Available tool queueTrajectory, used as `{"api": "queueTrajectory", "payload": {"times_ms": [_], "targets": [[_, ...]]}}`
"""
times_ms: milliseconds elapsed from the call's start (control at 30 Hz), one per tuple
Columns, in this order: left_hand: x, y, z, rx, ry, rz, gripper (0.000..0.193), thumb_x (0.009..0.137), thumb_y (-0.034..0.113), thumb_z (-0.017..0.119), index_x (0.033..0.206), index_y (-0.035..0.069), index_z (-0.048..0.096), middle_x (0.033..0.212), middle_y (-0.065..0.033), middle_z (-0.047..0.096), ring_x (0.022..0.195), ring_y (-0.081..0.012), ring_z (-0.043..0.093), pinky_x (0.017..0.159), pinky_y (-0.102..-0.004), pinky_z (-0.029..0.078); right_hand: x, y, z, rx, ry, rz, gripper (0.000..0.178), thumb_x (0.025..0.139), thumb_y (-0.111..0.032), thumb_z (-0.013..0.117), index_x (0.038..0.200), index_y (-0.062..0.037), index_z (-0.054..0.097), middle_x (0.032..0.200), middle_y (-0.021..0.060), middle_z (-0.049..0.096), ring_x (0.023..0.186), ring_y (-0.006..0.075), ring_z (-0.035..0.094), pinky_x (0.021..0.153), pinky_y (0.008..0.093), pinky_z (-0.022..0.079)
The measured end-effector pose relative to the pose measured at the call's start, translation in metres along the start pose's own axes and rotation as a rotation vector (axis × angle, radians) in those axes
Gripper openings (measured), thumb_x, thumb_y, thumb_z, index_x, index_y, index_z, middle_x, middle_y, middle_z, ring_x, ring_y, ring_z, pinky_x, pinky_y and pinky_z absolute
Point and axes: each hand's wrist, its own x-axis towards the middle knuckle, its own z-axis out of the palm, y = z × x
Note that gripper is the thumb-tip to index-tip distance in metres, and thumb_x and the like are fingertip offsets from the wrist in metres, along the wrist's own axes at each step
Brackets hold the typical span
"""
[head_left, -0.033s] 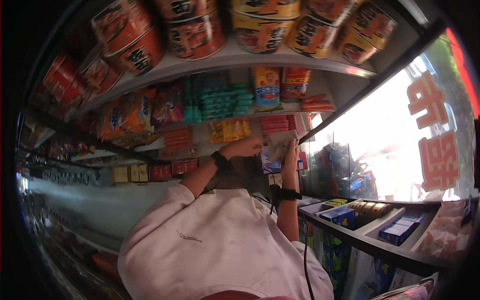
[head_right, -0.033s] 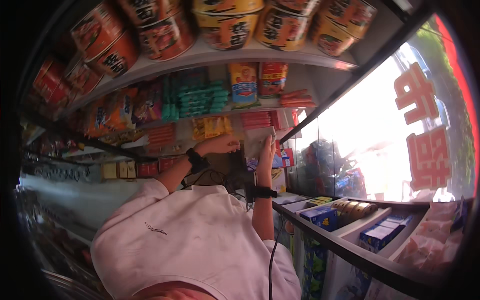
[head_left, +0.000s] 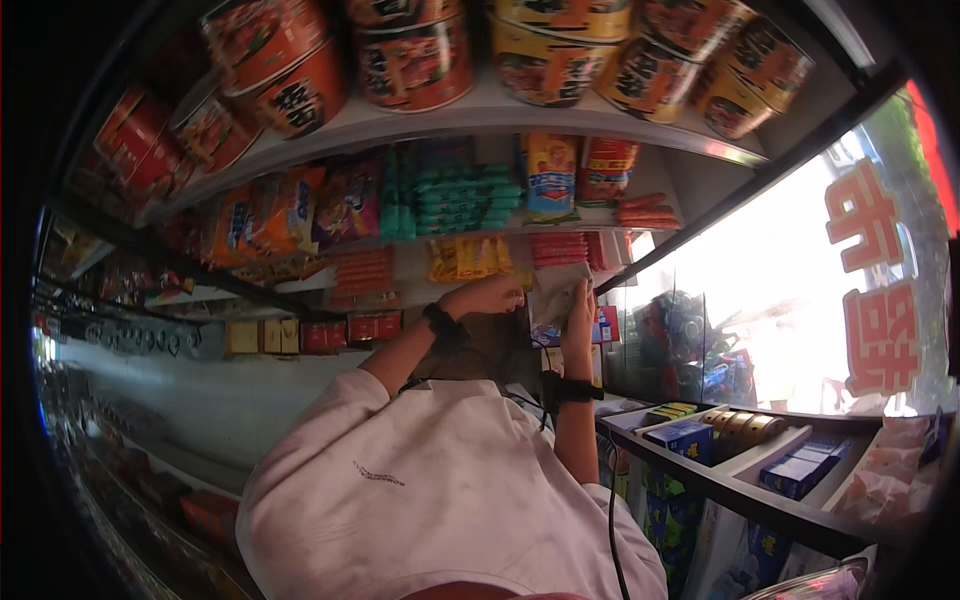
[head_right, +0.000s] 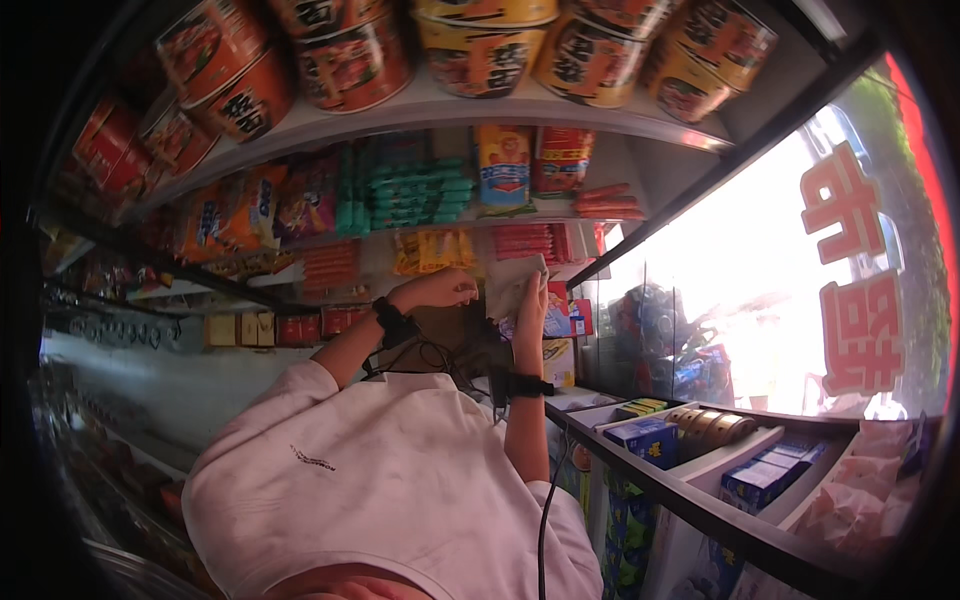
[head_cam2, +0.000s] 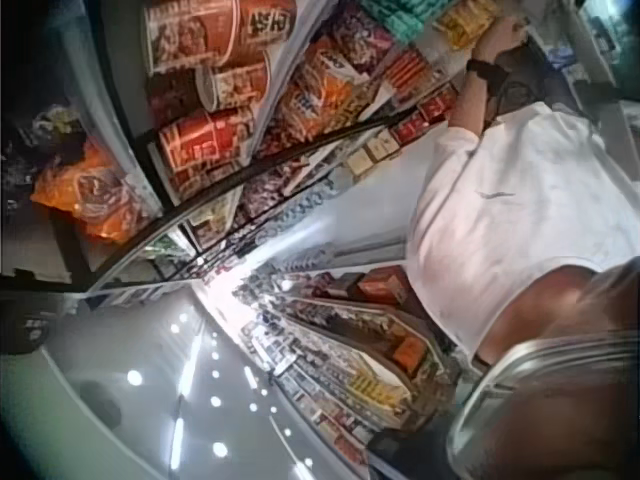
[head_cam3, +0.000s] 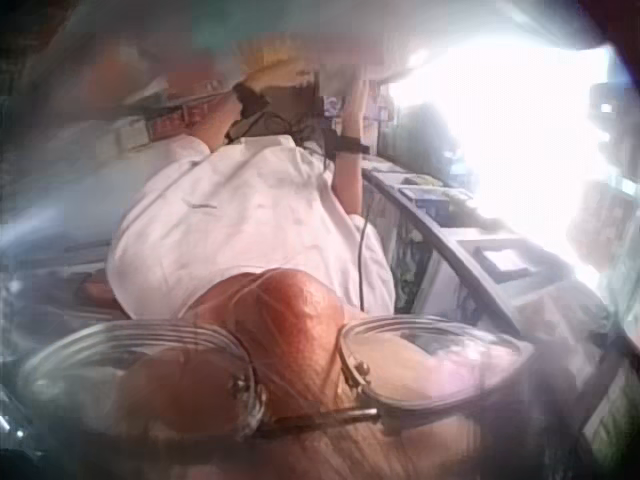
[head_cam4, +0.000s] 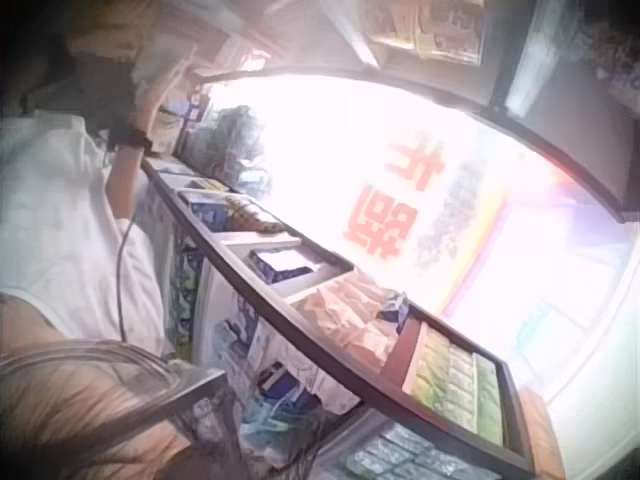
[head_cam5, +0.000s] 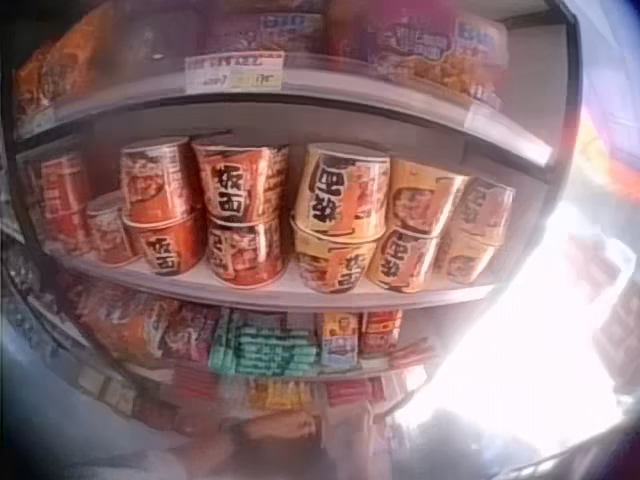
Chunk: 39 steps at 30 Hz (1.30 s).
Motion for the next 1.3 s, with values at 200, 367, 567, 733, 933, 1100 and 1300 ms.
{"api": "queueTrajectory", "payload": {"times_ms": [200,367,567,733,933,1100,1300], "targets": [[-0.114,-0.099,-0.035,-0.284,0.266,-0.216,0.024,0.099,0.022,0.057,0.101,0.0,0.066,0.083,-0.0062,0.069,0.074,-0.0128,0.068,0.064,-0.0287,0.053,-0.024,0.09,0.083,-0.106,-0.271,0.212,0.046,0.102,-0.043,0.051,0.129,-0.0056,0.054,0.109,0.0039,0.063,0.094,0.0132,0.063,0.078,0.0295,0.053],[-0.2,-0.182,-0.058,-0.473,0.651,-0.31,0.023,0.102,0.023,0.056,0.103,0.002,0.065,0.087,-0.0025,0.067,0.076,-0.0105,0.064,0.066,-0.0278,0.052,-0.036,0.142,0.153,-0.232,-0.366,0.441,0.049,0.102,-0.041,0.053,0.13,-0.0007,0.053,0.113,0.0063,0.062,0.097,0.0153,0.061,0.08,0.031,0.051],[-0.256,-0.25,-0.076,-0.378,0.996,-0.207,0.021,0.097,0.023,0.06,0.092,0.002,0.064,0.083,-0.0074,0.063,0.074,-0.0222,0.062,0.067,-0.0395,0.05,-0.026,0.212,0.213,-0.526,-0.474,0.066,0.046,0.102,-0.03,0.052,0.133,0.0037,0.046,0.111,0.0133,0.064,0.097,0.0251,0.063,0.081,0.0371,0.052],[-0.251,-0.252,-0.103,0.426,0.661,-0.629,0.014,0.091,0.003,0.054,0.1,-0.003,0.062,0.086,-0.0207,0.061,0.08,-0.0399,0.059,0.067,-0.053,0.046,0.0,0.255,0.252,-1.154,-0.689,-0.322,0.05,0.096,-0.021,0.055,0.137,0.0026,0.038,0.108,0.0288,0.064,0.097,0.0464,0.062,0.081,0.0503,0.049],[-0.248,-0.299,-0.11,0.661,0.691,-0.497,0.012,0.087,0.014,0.065,0.087,0.002,0.066,0.082,-0.0175,0.065,0.078,-0.035,0.065,0.07,-0.0509,0.051,0.01,0.29,0.277,-1.381,-0.764,-0.294,0.064,0.098,-0.033,0.051,0.149,-0.0019,0.028,0.104,0.0279,0.066,0.093,0.045,0.062,0.077,0.0496,0.051],[-0.249,-0.282,-0.116,0.41,0.75,-0.316,0.025,0.088,0.026,0.069,0.108,0.011,0.073,0.091,-0.0118,0.071,0.083,-0.0354,0.065,0.078,-0.0493,0.053,0.014,0.292,0.266,-1.253,-0.705,-0.166,0.063,0.101,-0.037,0.045,0.148,0.0014,0.03,0.093,0.0282,0.067,0.083,0.0417,0.065,0.071,0.0513,0.05],[-0.26,-0.249,-0.13,0.682,0.846,-0.147,0.026,0.085,0.026,0.073,0.103,0.008,0.073,0.095,-0.0121,0.069,0.084,-0.03,0.065,0.073,-0.0458,0.054,0.026,0.294,0.254,-0.655,-0.658,0.048,0.053,0.103,-0.036,0.048,0.139,0.0027,0.043,0.102,0.0139,0.066,0.094,0.0215,0.066,0.074,0.0387,0.05]]}}
